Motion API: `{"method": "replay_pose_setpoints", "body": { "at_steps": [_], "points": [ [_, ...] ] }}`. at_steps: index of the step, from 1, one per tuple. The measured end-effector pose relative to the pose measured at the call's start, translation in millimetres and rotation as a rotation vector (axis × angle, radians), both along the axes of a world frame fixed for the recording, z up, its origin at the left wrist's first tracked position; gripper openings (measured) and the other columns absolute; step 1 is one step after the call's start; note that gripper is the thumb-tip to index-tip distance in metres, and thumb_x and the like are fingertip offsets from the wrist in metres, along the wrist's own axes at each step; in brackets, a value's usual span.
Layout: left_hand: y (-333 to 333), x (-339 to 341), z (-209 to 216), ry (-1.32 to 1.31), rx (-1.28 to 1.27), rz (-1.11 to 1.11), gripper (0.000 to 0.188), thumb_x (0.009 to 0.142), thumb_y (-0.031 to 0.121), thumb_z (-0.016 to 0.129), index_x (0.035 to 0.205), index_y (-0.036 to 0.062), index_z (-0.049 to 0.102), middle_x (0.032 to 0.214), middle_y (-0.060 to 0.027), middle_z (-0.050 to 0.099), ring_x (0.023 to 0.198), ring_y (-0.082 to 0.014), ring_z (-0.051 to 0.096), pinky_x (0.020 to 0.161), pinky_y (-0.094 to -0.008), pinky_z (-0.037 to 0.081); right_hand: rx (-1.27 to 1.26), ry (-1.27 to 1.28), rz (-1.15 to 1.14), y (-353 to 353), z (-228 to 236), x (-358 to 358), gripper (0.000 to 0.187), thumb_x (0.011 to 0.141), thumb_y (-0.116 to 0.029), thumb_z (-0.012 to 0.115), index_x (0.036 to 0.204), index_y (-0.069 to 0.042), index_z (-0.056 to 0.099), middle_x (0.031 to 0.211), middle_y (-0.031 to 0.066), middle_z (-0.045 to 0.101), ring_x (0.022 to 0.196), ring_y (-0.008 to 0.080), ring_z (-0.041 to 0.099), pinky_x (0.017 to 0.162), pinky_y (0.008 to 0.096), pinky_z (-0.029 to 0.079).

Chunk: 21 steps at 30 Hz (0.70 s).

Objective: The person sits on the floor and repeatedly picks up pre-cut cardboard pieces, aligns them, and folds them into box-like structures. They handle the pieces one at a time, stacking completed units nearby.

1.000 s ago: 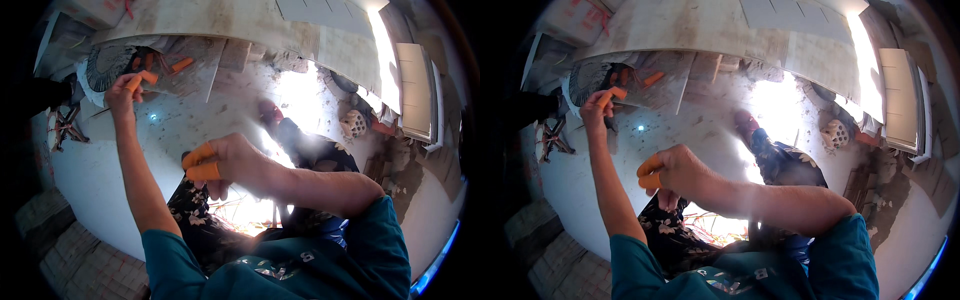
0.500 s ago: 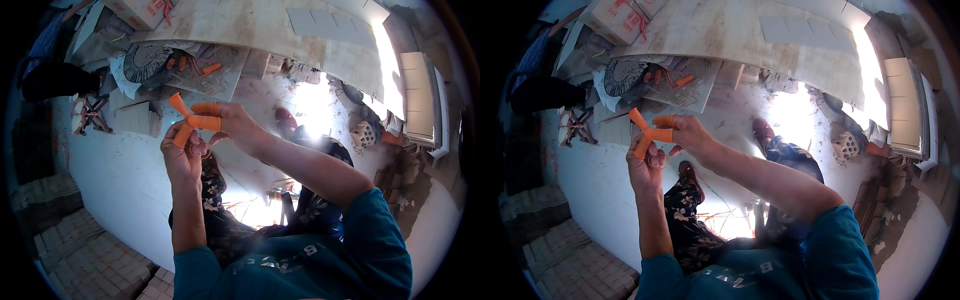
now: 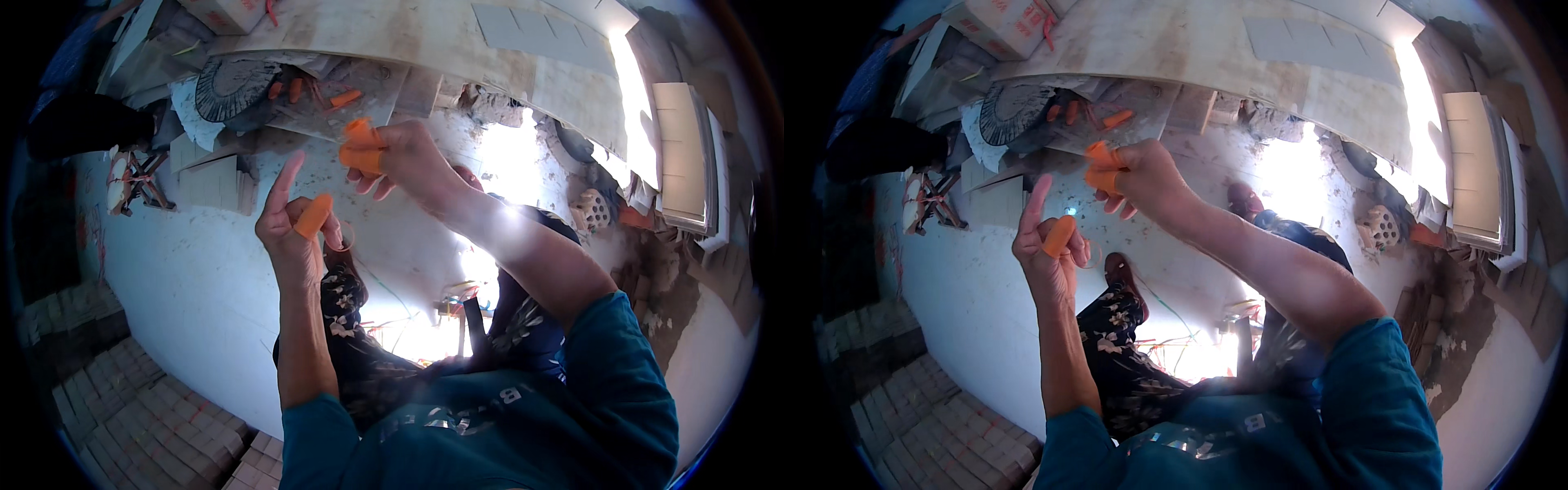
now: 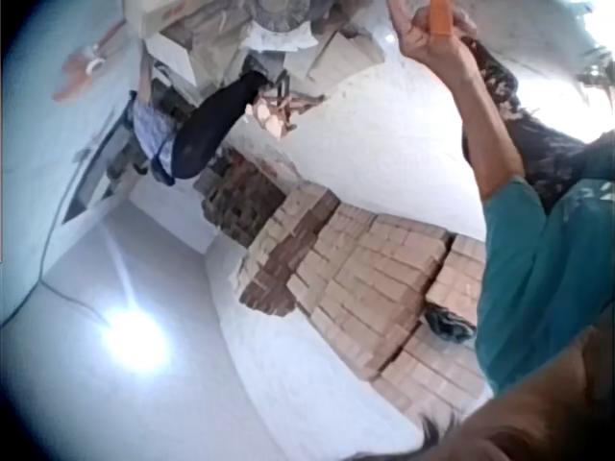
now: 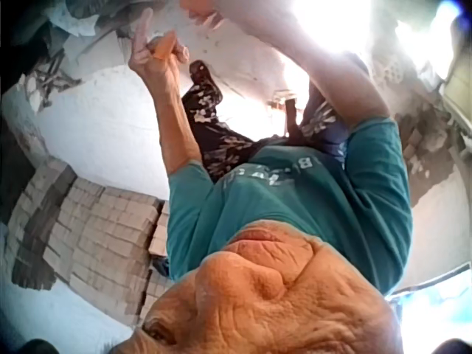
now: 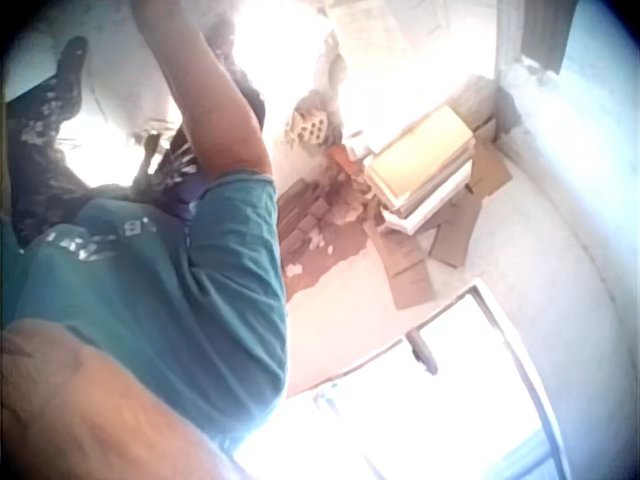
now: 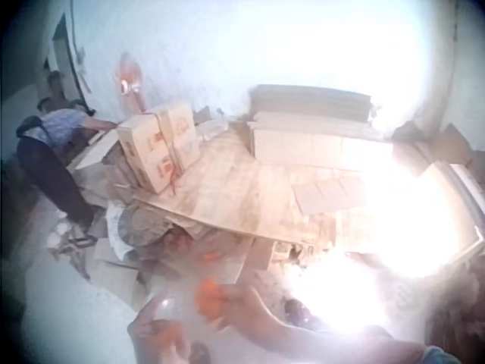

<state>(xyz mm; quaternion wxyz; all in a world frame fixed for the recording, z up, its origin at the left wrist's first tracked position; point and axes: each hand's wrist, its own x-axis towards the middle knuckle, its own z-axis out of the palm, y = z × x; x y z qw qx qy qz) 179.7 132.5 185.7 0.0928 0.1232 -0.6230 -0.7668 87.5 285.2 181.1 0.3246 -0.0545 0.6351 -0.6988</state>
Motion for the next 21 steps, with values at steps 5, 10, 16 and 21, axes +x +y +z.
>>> {"method": "replay_pose_setpoints", "body": {
  "at_steps": [5, 10, 16, 21],
  "points": [
    [1.6, 2.7, 2.4, 0.000, -0.241, -0.045, 0.055, 0.076, -0.003, 0.065, 0.128, -0.0035, 0.047, 0.054, -0.0028, 0.057, 0.043, -0.0060, 0.049, 0.044, -0.0209, 0.042, 0.133, 0.169, 0.144, -4.2, -3.4, 0.4, 0.015, 0.080, -0.011, 0.068, 0.093, -0.002, 0.069, 0.069, 0.0029, 0.064, 0.058, 0.0070, 0.059, 0.049, 0.0209, 0.047],
    [-3.4, 3.6, -4.8, 0.068, -0.348, -0.078, 0.049, 0.075, -0.004, 0.068, 0.122, -0.0023, 0.053, 0.055, -0.0014, 0.057, 0.047, -0.0043, 0.051, 0.045, -0.0187, 0.041, 0.152, 0.190, 0.223, -7.2, -6.4, 2.7, 0.016, 0.080, -0.011, 0.068, 0.094, -0.003, 0.070, 0.068, 0.0015, 0.063, 0.055, 0.0053, 0.056, 0.048, 0.0206, 0.047],
    [-2.2, 5.6, -3.8, 0.044, -0.301, -0.050, 0.037, 0.075, -0.003, 0.069, 0.110, -0.0023, 0.057, 0.060, -0.0029, 0.061, 0.049, -0.0044, 0.053, 0.044, -0.0183, 0.041, 0.158, 0.249, 0.217, -8.2, -8.4, 4.8, 0.016, 0.081, -0.012, 0.068, 0.094, -0.004, 0.070, 0.069, 0.0012, 0.064, 0.055, 0.0051, 0.055, 0.048, 0.0206, 0.047],
    [-2.7, 4.2, -5.4, 0.019, -0.312, -0.038, 0.033, 0.075, -0.003, 0.070, 0.106, -0.0024, 0.058, 0.063, -0.0045, 0.062, 0.050, -0.0052, 0.054, 0.045, -0.0183, 0.042, 0.171, 0.271, 0.238, -8.2, -9.0, 5.0, 0.016, 0.080, -0.011, 0.068, 0.095, -0.005, 0.069, 0.070, 0.0024, 0.064, 0.056, 0.0055, 0.056, 0.049, 0.0208, 0.047]
  ]
}}
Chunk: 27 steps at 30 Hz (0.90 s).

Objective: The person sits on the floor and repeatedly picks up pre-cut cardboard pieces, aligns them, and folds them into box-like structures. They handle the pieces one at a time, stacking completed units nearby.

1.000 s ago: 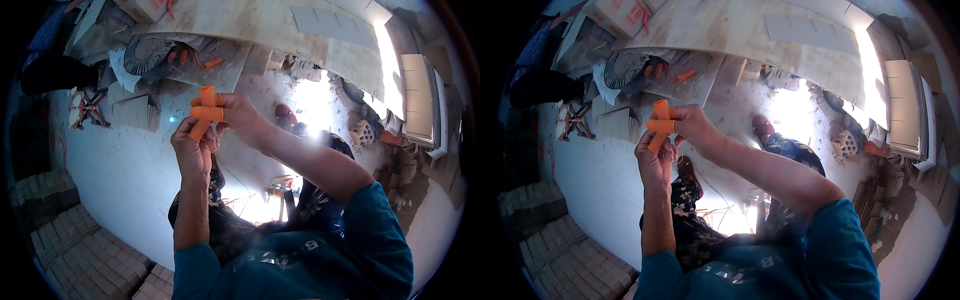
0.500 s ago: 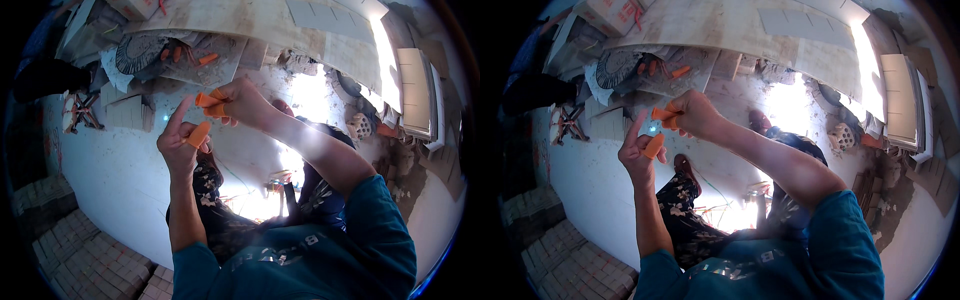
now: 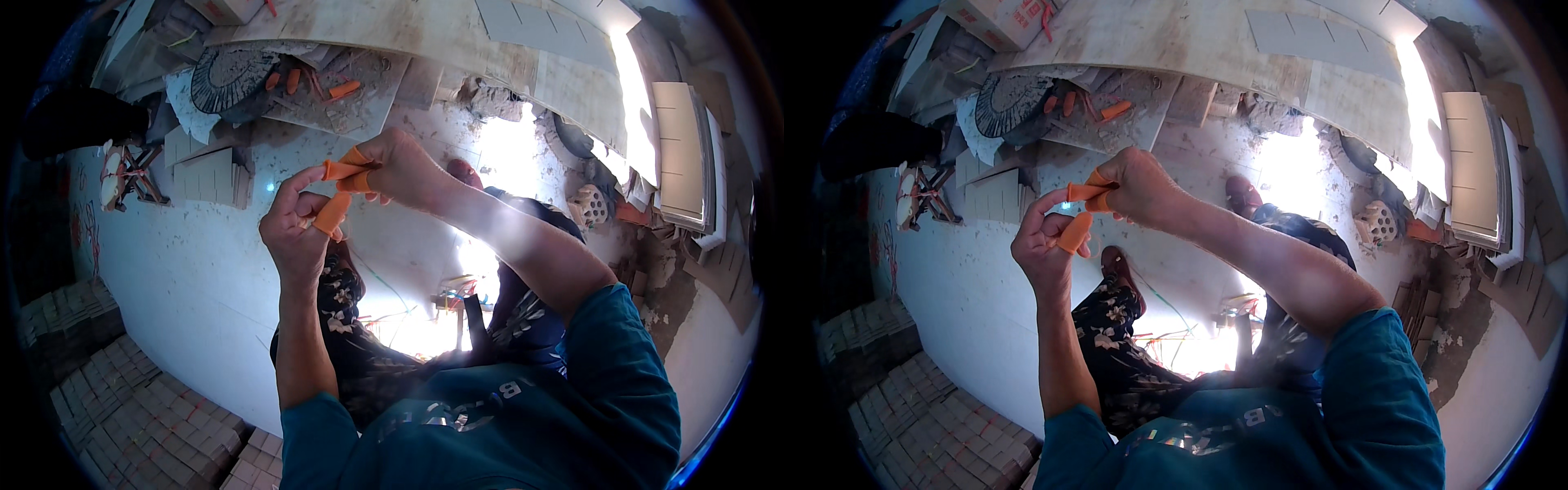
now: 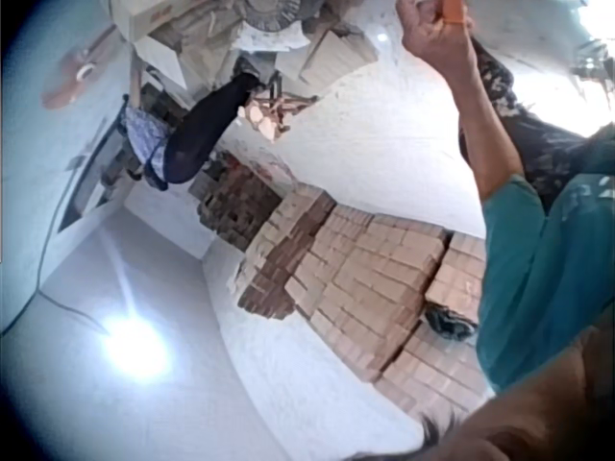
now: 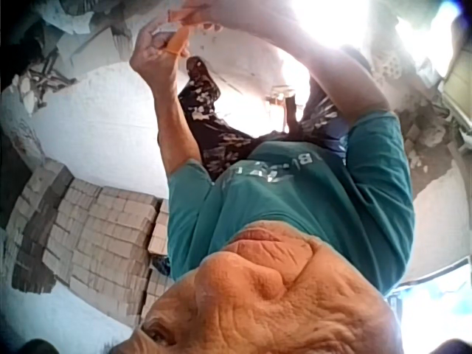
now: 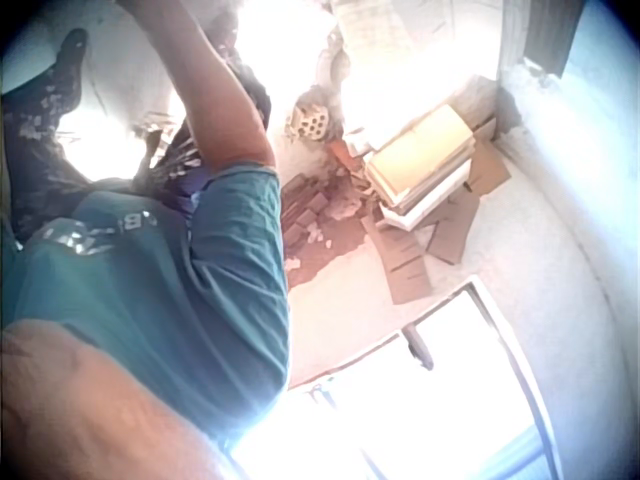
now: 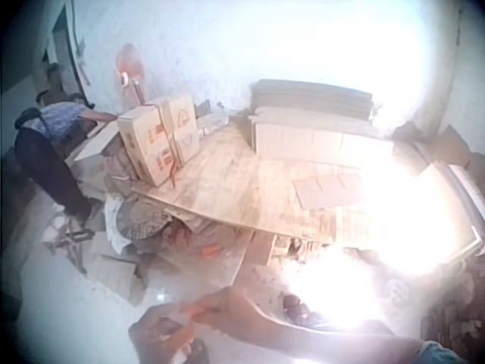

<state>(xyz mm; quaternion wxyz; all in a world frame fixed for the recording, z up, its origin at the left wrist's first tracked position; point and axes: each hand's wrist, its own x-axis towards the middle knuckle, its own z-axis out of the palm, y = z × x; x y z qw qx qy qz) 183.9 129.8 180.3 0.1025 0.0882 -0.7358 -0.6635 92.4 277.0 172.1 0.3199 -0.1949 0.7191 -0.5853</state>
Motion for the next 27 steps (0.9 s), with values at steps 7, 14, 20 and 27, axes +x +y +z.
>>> {"method": "replay_pose_setpoints", "body": {
  "at_steps": [7, 14, 20, 27],
  "points": [
    [-1.0, -0.2, -4.5, -0.031, -0.095, -0.030, 0.031, 0.074, -0.002, 0.070, 0.104, -0.0033, 0.060, 0.062, -0.0035, 0.061, 0.049, -0.0051, 0.051, 0.045, -0.0185, 0.040, 0.008, 0.103, 0.004, 1.9, -1.4, 1.2, 0.019, 0.077, -0.001, 0.064, 0.095, -0.003, 0.069, 0.068, 0.0046, 0.064, 0.058, 0.0078, 0.058, 0.051, 0.0224, 0.047],
    [-1.9, -1.6, -0.9, -0.064, -0.156, -0.158, 0.029, 0.074, 0.000, 0.070, 0.103, -0.0022, 0.065, 0.060, -0.0024, 0.061, 0.046, -0.0052, 0.050, 0.044, -0.0187, 0.040, 0.031, 0.249, -0.027, 4.1, -2.4, 1.2, 0.020, 0.074, 0.002, 0.064, 0.093, -0.001, 0.069, 0.068, 0.0085, 0.065, 0.064, 0.0115, 0.063, 0.060, 0.0256, 0.050],
    [-5.8, -1.7, -12.7, -0.044, 0.002, -0.127, 0.019, 0.080, 0.004, 0.064, 0.098, -0.0038, 0.066, 0.057, -0.0028, 0.055, 0.046, -0.0070, 0.048, 0.045, -0.0211, 0.040, 0.044, 0.376, 0.048, 4.8, -4.7, 2.3, 0.030, 0.071, 0.000, 0.070, 0.100, -0.004, 0.067, 0.083, 0.0096, 0.068, 0.080, 0.0156, 0.066, 0.066, 0.0288, 0.052],
    [0.9, -7.4, -8.7, 0.112, -0.019, 0.029, 0.018, 0.085, 0.003, 0.057, 0.100, -0.0031, 0.066, 0.061, -0.0026, 0.059, 0.048, -0.0059, 0.052, 0.044, -0.0188, 0.041, -0.074, 0.557, -0.293, 8.9, 8.1, -2.8, 0.042, 0.074, -0.007, 0.071, 0.114, -0.013, 0.062, 0.107, 0.0092, 0.064, 0.077, 0.0141, 0.061, 0.067, 0.0290, 0.050]
  ]
}}
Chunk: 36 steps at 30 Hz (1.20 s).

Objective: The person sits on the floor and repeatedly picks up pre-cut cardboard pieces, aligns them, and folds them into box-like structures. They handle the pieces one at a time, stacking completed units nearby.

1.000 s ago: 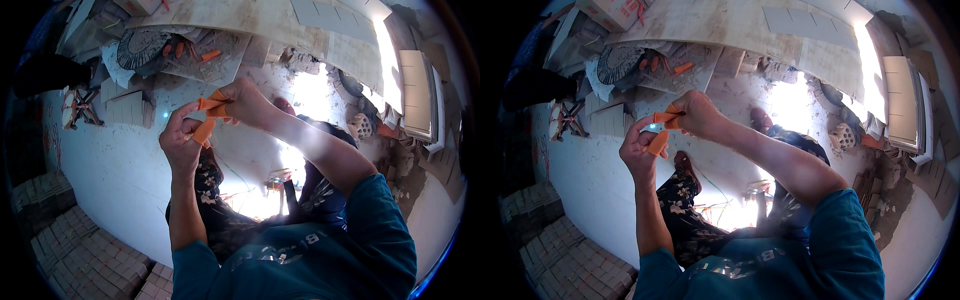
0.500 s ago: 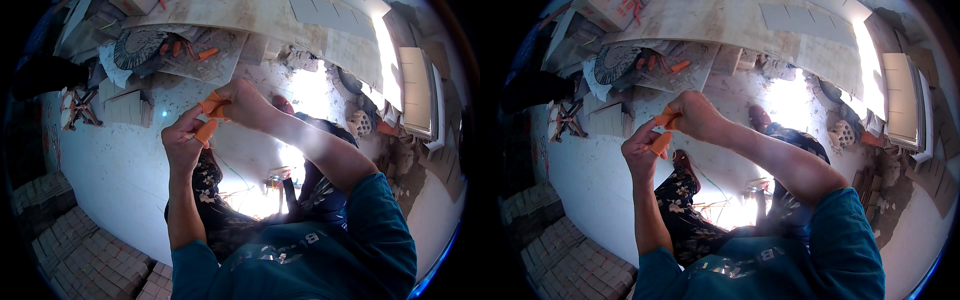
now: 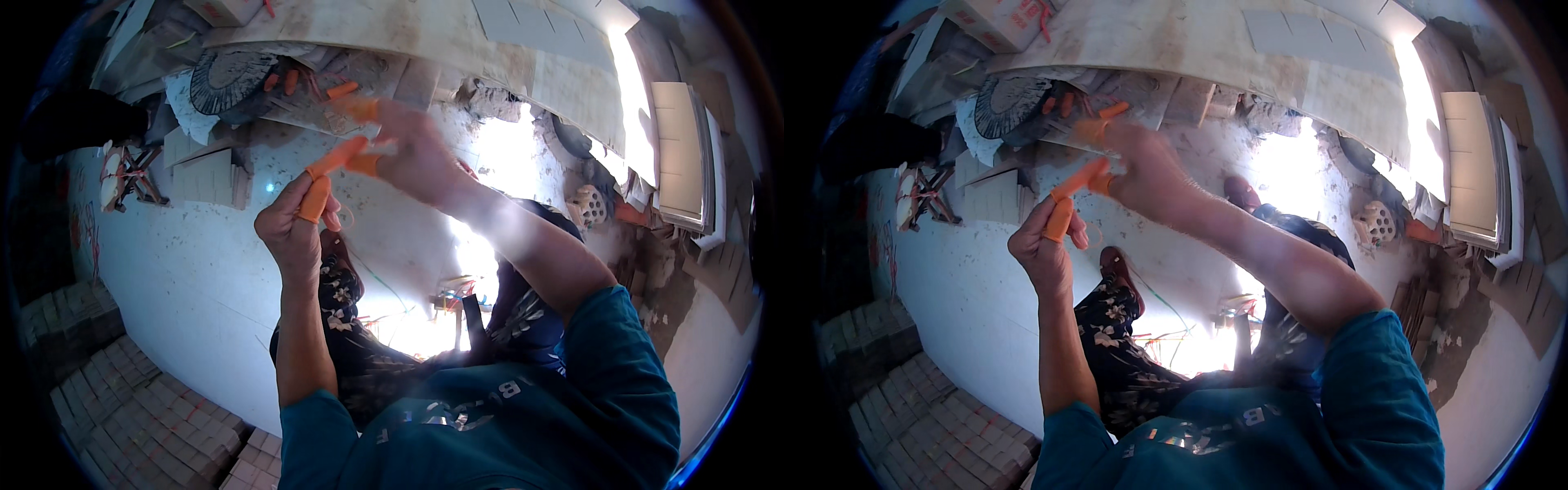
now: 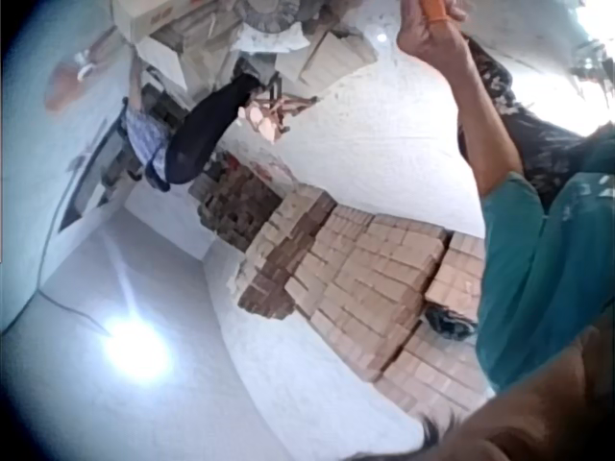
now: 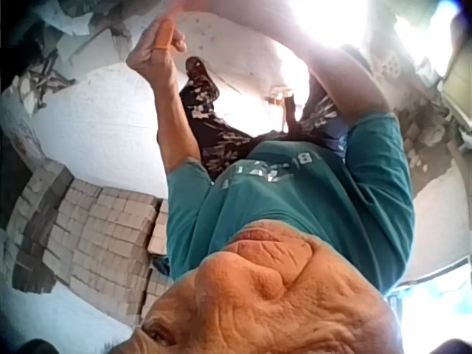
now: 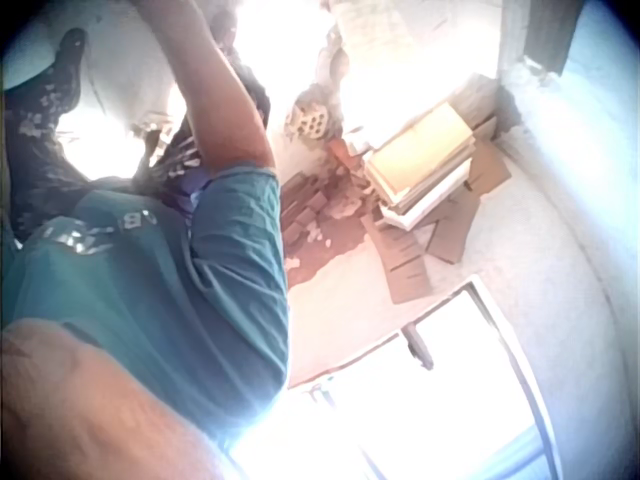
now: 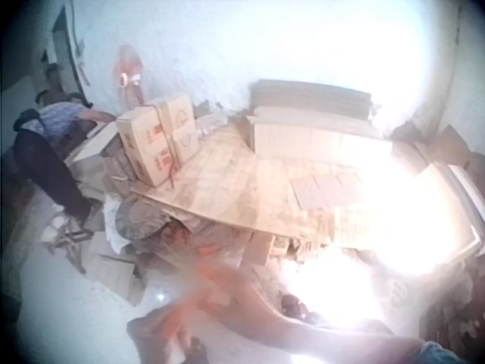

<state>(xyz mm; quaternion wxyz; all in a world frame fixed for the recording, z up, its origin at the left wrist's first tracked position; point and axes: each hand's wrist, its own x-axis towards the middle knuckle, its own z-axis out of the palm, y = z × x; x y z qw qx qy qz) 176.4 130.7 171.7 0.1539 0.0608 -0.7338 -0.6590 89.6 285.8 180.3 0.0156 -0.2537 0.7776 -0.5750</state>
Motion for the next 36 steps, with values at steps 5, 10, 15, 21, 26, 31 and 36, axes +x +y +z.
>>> {"method": "replay_pose_setpoints", "body": {
  "at_steps": [5, 10, 15, 21, 26, 31, 36],
  "points": [
    [10.2, -0.2, 2.7, -0.058, -0.350, 0.101, 0.017, 0.087, 0.005, 0.057, 0.098, -0.0034, 0.066, 0.058, -0.0026, 0.054, 0.048, -0.0070, 0.048, 0.045, -0.0225, 0.041, -0.012, -0.103, 0.079, 9.1, -1.7, -4.8, 0.021, 0.076, -0.011, 0.070, 0.098, -0.011, 0.070, 0.088, 0.0065, 0.068, 0.069, 0.0145, 0.060, 0.063, 0.0285, 0.048],
    [4.9, -3.4, -12.9, 0.229, -0.906, -0.001, 0.020, 0.085, 0.002, 0.060, 0.104, -0.0018, 0.062, 0.066, -0.0107, 0.057, 0.053, -0.0189, 0.056, 0.048, -0.0294, 0.045, 0.160, -0.074, 0.139, 0.3, -4.9, 6.4, 0.014, 0.076, -0.007, 0.067, 0.090, -0.005, 0.070, 0.076, 0.0103, 0.067, 0.063, 0.0182, 0.062, 0.058, 0.0305, 0.047],
    [11.3, -5.0, -16.6, 0.228, -1.122, -0.099, 0.033, 0.078, -0.002, 0.063, 0.110, -0.0038, 0.056, 0.060, -0.0092, 0.049, 0.051, -0.0231, 0.054, 0.046, -0.0343, 0.045, 0.189, -0.127, 0.102, 2.3, -10.0, 6.5, 0.010, 0.075, -0.006, 0.063, 0.083, -0.001, 0.067, 0.071, 0.0153, 0.064, 0.065, 0.0269, 0.063, 0.059, 0.0359, 0.048],
    [19.8, -8.4, -17.6, 0.193, -1.116, -0.102, 0.028, 0.080, 0.000, 0.061, 0.108, -0.0031, 0.055, 0.061, -0.0097, 0.052, 0.052, -0.0249, 0.055, 0.047, -0.0355, 0.045, 0.254, -0.125, 0.056, 1.1, -9.2, 4.7, 0.009, 0.073, -0.008, 0.058, 0.075, 0.000, 0.062, 0.071, 0.0198, 0.061, 0.072, 0.0354, 0.062, 0.064, 0.0417, 0.048],
    [20.3, -11.7, -12.0, 0.201, -1.135, -0.159, 0.022, 0.081, 0.001, 0.060, 0.103, -0.0015, 0.056, 0.061, -0.0103, 0.052, 0.051, -0.0255, 0.056, 0.046, -0.0352, 0.046, 0.059, -0.155, 0.059, 4.8, -11.0, 1.0, 0.009, 0.069, -0.007, 0.057, 0.073, 0.000, 0.059, 0.070, 0.0184, 0.059, 0.068, 0.0364, 0.059, 0.062, 0.0427, 0.047],
    [24.0, -8.3, -6.9, 0.090, -1.020, -0.198, 0.035, 0.082, 0.002, 0.061, 0.115, -0.0006, 0.051, 0.058, -0.0106, 0.054, 0.046, -0.0256, 0.056, 0.045, -0.0325, 0.046, 0.115, 0.143, 0.086, 5.8, -6.8, 5.3, 0.009, 0.067, -0.008, 0.060, 0.074, -0.002, 0.058, 0.070, 0.0151, 0.057, 0.065, 0.0345, 0.058, 0.060, 0.0418, 0.047],
    [34.3, -11.1, 26.4, -0.382, -0.032, -0.232, 0.074, 0.078, 0.003, 0.062, 0.141, -0.0025, 0.023, 0.049, -0.0027, 0.054, 0.040, -0.0116, 0.052, 0.043, -0.0223, 0.044, 0.115, 0.197, 0.099, 13.8, -1.1, -2.8, 0.012, 0.065, -0.008, 0.062, 0.074, -0.002, 0.057, 0.071, 0.0125, 0.057, 0.068, 0.0318, 0.058, 0.058, 0.0399, 0.046]
  ]
}}
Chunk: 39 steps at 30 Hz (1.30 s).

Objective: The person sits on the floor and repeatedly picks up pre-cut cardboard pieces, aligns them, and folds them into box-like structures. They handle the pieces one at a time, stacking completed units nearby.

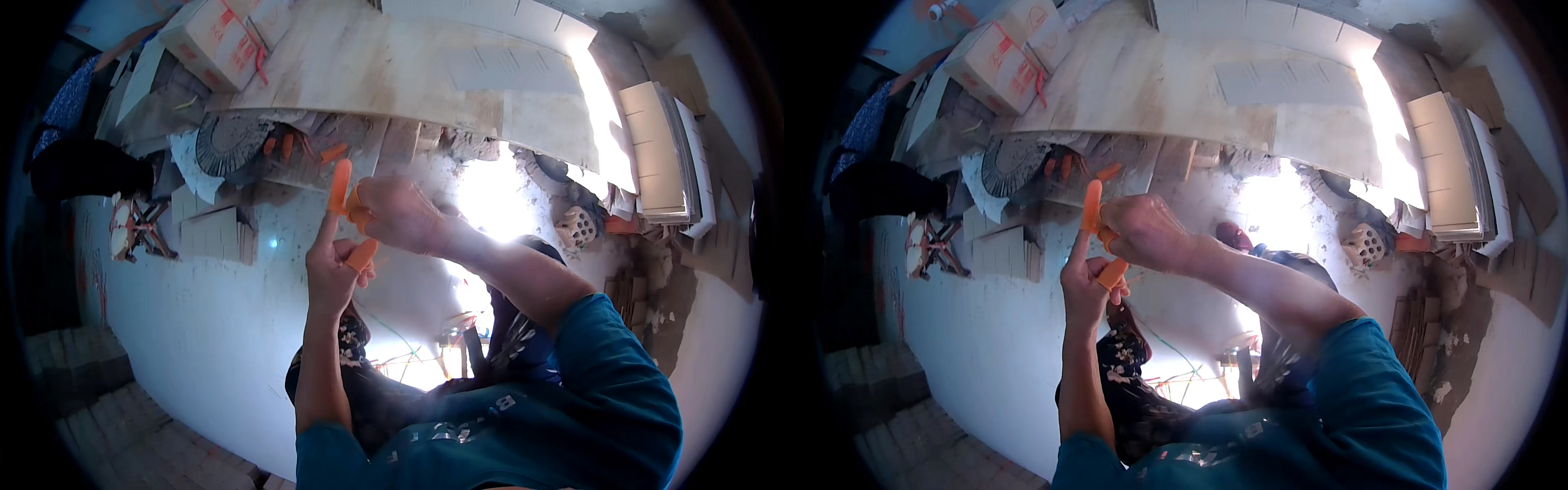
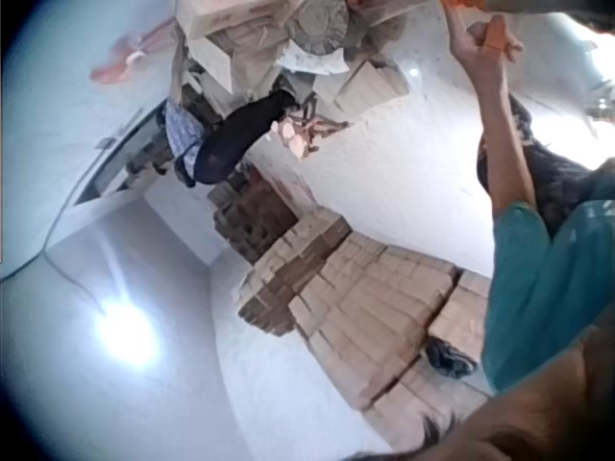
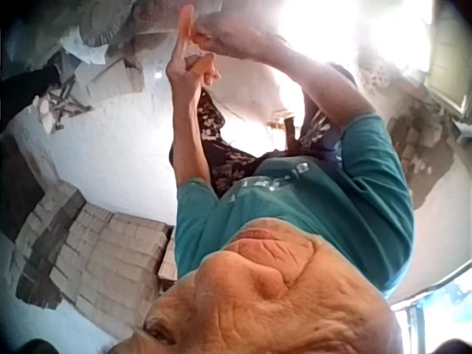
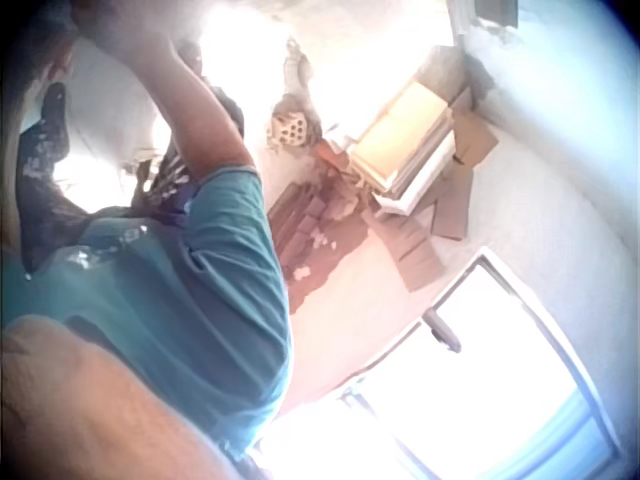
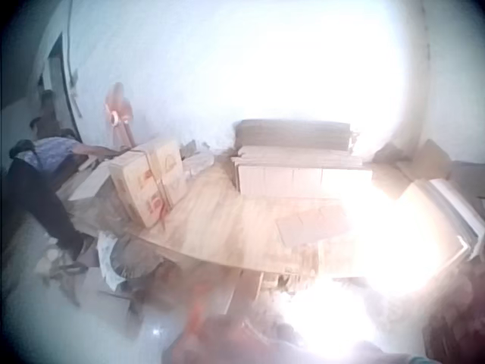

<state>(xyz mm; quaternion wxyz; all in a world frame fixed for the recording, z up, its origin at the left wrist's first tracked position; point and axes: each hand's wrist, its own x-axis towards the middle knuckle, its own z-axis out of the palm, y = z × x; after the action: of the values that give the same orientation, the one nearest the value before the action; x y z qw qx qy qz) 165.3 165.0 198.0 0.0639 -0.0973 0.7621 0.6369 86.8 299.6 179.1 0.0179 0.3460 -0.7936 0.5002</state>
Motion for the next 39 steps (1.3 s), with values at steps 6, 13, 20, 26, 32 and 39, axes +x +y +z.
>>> {"method": "replay_pose_setpoints", "body": {
  "at_steps": [6, 13, 20, 26, 32, 39],
  "points": [
    [-9.1, 1.9, -7.5, -0.044, 0.730, 0.110, 0.079, 0.074, 0.003, 0.066, 0.139, -0.0071, 0.022, 0.050, -0.0020, 0.054, 0.039, -0.0105, 0.050, 0.042, -0.0248, 0.043, 0.103, 0.107, 0.087, -10.6, -7.5, 1.3, 0.005, 0.070, -0.001, 0.060, 0.076, 0.000, 0.061, 0.072, 0.0117, 0.061, 0.067, 0.0256, 0.060, 0.059, 0.0348, 0.046],
    [-15.0, 4.8, -29.9, 0.258, -0.795, -0.212, 0.054, 0.084, 0.005, 0.060, 0.131, 0.0010, 0.034, 0.056, -0.0147, 0.052, 0.044, -0.0233, 0.052, 0.044, -0.0336, 0.045, -0.179, -0.196, 0.069, -7.9, -14.0, 1.6, 0.008, 0.064, -0.004, 0.059, 0.067, 0.002, 0.054, 0.063, 0.0156, 0.056, 0.057, 0.0327, 0.056, 0.054, 0.0372, 0.045],
    [-16.3, 1.9, -2.9, -0.081, 0.256, -0.079, 0.064, 0.080, 0.006, 0.064, 0.135, 0.0011, 0.031, 0.064, -0.0032, 0.059, 0.049, -0.0105, 0.054, 0.042, -0.0256, 0.044, -0.019, -0.137, 0.177, -8.3, 2.5, 4.5, 0.009, 0.065, -0.003, 0.061, 0.072, 0.001, 0.057, 0.070, 0.0143, 0.058, 0.064, 0.0300, 0.058, 0.056, 0.0353, 0.045],
    [-37.6, 0.5, -63.7, 0.290, -0.698, -0.209, 0.068, 0.078, 0.002, 0.063, 0.137, 0.0030, 0.030, 0.071, -0.0045, 0.063, 0.055, -0.0107, 0.057, 0.045, -0.0257, 0.046, 0.042, -0.083, 0.223, -11.4, 1.5, 11.9, 0.006, 0.068, -0.001, 0.062, 0.073, 0.000, 0.058, 0.074, 0.0129, 0.059, 0.067, 0.0290, 0.059, 0.058, 0.0336, 0.046],
    [-15.5, -5.0, -5.2, 0.046, 0.226, -0.029, 0.086, 0.073, -0.004, 0.063, 0.144, 0.0061, 0.015, 0.065, -0.0075, 0.060, 0.045, -0.0102, 0.053, 0.042, -0.0263, 0.047, -0.123, -0.528, 0.135, -10.2, 0.7, 5.9, 0.016, 0.080, -0.014, 0.064, 0.092, -0.002, 0.065, 0.087, 0.0088, 0.066, 0.078, 0.0180, 0.065, 0.065, 0.0294, 0.050],
    [-8.9, 5.3, -12.6, 0.094, 0.772, -0.090, 0.091, 0.074, 0.001, 0.066, 0.142, -0.0025, 0.006, 0.048, -0.0047, 0.052, 0.031, -0.0099, 0.043, 0.034, -0.0261, 0.045, -0.855, -1.288, 0.594, -18.0, -1.1, 0.8, 0.037, 0.087, -0.025, 0.060, 0.110, 0.004, 0.059, 0.108, 0.0169, 0.060, 0.105, 0.0236, 0.056, 0.091, 0.0364, 0.044]
  ]
}}
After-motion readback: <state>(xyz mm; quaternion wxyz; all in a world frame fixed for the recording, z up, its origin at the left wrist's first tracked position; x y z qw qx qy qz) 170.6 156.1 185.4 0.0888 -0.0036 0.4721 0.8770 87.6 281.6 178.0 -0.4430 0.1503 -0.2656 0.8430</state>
